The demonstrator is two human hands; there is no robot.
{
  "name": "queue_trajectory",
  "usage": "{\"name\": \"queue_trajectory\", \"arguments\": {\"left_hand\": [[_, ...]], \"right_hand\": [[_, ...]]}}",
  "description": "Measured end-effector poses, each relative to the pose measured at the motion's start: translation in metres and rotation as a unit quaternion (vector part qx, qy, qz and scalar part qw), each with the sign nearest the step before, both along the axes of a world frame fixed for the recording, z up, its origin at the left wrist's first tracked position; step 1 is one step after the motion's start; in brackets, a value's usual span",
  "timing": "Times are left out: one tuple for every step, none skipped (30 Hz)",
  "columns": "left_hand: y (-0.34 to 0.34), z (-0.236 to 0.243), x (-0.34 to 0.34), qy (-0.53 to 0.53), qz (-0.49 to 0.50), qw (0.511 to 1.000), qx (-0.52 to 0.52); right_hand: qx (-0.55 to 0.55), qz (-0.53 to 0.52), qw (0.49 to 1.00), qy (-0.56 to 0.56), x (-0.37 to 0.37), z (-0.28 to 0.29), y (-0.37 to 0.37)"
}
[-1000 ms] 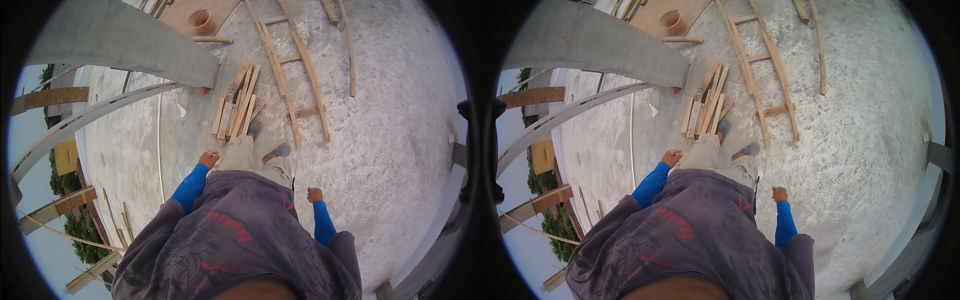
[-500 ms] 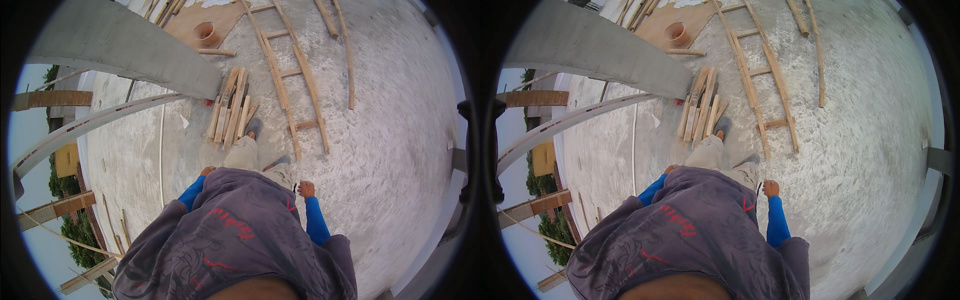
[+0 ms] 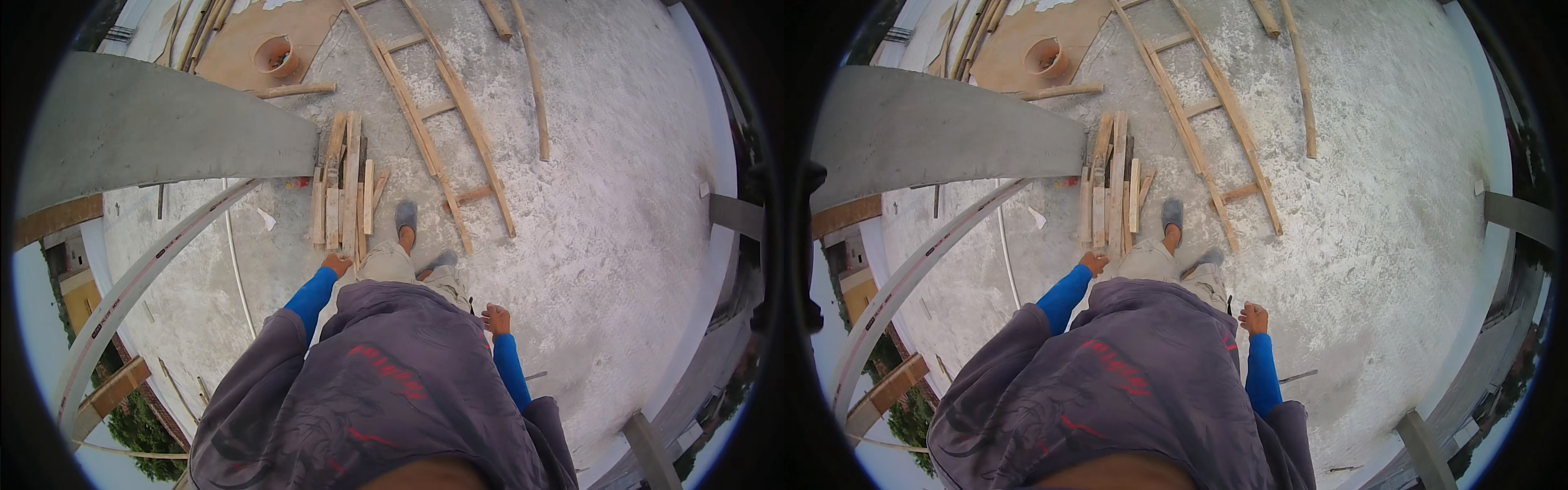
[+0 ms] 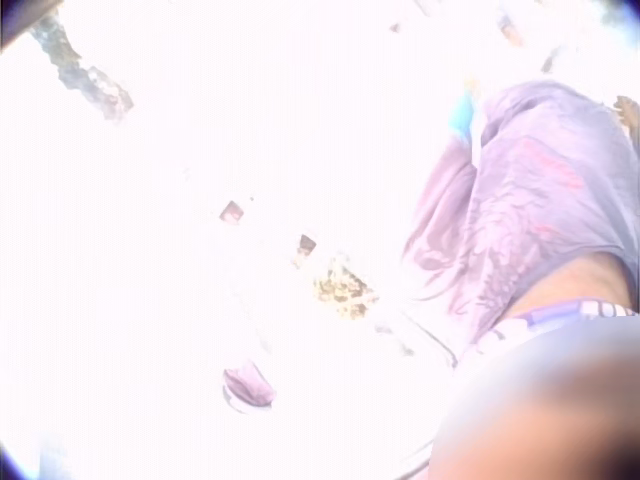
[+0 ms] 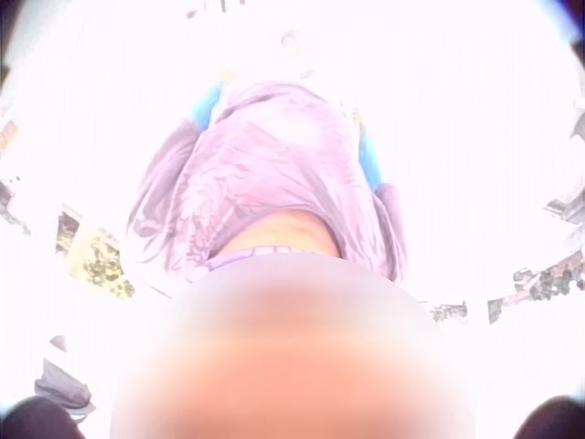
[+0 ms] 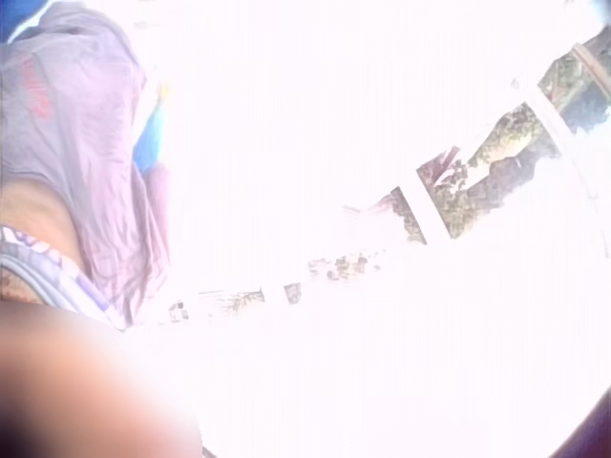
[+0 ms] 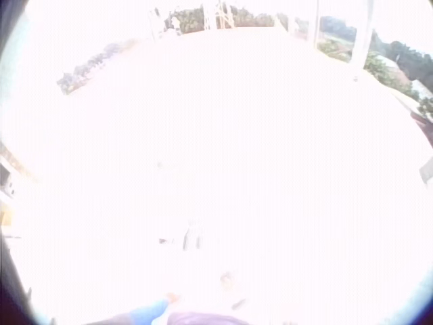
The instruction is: The person walks across a concrete rooftop construction site, picks up a curved metal bar, and uses it to pry and break a small piece of wood. The person then drops the wood and the tool.
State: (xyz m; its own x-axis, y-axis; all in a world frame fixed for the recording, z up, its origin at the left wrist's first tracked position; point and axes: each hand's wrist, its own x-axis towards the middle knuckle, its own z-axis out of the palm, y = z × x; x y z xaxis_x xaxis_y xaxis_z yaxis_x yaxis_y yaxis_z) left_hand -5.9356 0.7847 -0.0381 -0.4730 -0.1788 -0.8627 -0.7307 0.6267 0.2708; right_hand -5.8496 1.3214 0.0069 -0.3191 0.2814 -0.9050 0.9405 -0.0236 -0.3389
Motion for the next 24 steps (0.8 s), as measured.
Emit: {"name": "queue_trajectory", "arguments": {"left_hand": [[-0.005,-0.006,-0.013,0.04,0.027,0.999,0.017],[-0.011,-0.009,-0.027,0.046,0.062,0.997,0.029],[-0.014,-0.008,-0.037,0.053,0.113,0.991,0.057],[-0.015,-0.006,-0.055,0.057,0.16,0.982,0.084],[-0.015,-0.004,-0.075,0.063,0.204,0.971,0.111],[-0.013,0.001,-0.091,0.065,0.201,0.972,0.106],[-0.009,0.006,-0.105,0.067,0.196,0.973,0.1],[-0.004,0.011,-0.116,0.07,0.191,0.974,0.097],[0.002,0.016,-0.126,0.061,0.18,0.978,0.088],[0.008,0.02,-0.135,0.054,0.169,0.981,0.081],[0.015,0.023,-0.142,0.05,0.159,0.983,0.072],[0.024,0.025,-0.148,0.036,0.149,0.985,0.073],[0.034,0.026,-0.151,0.025,0.141,0.987,0.073],[0.043,0.026,-0.153,0.014,0.133,0.988,0.072],[0.056,0.024,-0.155,0.009,0.118,0.991,0.06],[0.069,0.022,-0.157,-0.002,0.105,0.993,0.045],[0.082,0.019,-0.159,0.0,0.078,0.996,0.039],[0.098,0.016,-0.16,-0.004,0.055,0.998,0.029],[0.114,0.014,-0.16,-0.001,0.037,0.999,0.02],[0.132,0.012,-0.162,0.011,-0.002,1.0,-0.003],[0.154,0.009,-0.164,0.027,-0.039,0.999,-0.026],[0.177,0.007,-0.168,0.042,-0.075,0.995,-0.048],[0.204,0.007,-0.165,0.064,-0.069,0.994,-0.049],[0.234,0.01,-0.158,0.085,-0.061,0.993,-0.047]], "right_hand": [[0.009,0.001,1.0,0.018,-0.014,0.009,-0.006],[0.021,0.003,0.999,0.034,-0.029,0.016,-0.012],[0.028,0.003,0.998,0.057,-0.041,0.023,-0.019],[0.038,0.005,0.997,0.065,-0.052,0.028,-0.024],[0.047,0.004,0.996,0.081,-0.062,0.032,-0.026],[0.056,0.002,0.994,0.098,-0.07,0.034,-0.024],[0.064,0.013,0.993,0.099,-0.075,0.035,-0.021],[0.071,0.023,0.992,0.099,-0.076,0.035,-0.015],[0.077,0.033,0.992,0.098,-0.076,0.033,-0.006],[0.082,0.016,0.992,0.095,-0.072,0.03,0.003],[0.086,0.0,0.992,0.092,-0.065,0.026,0.013],[0.089,-0.017,0.992,0.091,-0.057,0.02,0.023],[0.116,-0.034,0.988,0.101,-0.048,0.013,0.034],[0.141,-0.051,0.982,0.111,-0.036,0.007,0.045],[0.176,-0.072,0.977,0.097,-0.023,0.0,0.053],[0.213,-0.094,0.967,0.107,-0.012,-0.006,0.061],[0.261,-0.128,0.954,0.072,-0.003,-0.012,0.071],[0.295,-0.156,0.941,0.053,0.004,-0.016,0.081],[0.328,-0.193,0.925,0.008,0.008,-0.02,0.091],[0.278,-0.252,0.927,-0.026,0.007,-0.024,0.104],[0.224,-0.308,0.922,-0.068,0.005,-0.025,0.121],[0.16,-0.348,0.92,-0.079,0.003,-0.023,0.142],[0.08,-0.361,0.928,-0.049,0.0,-0.019,0.161],[-0.003,-0.363,0.932,-0.014,-0.005,-0.013,0.183]]}}
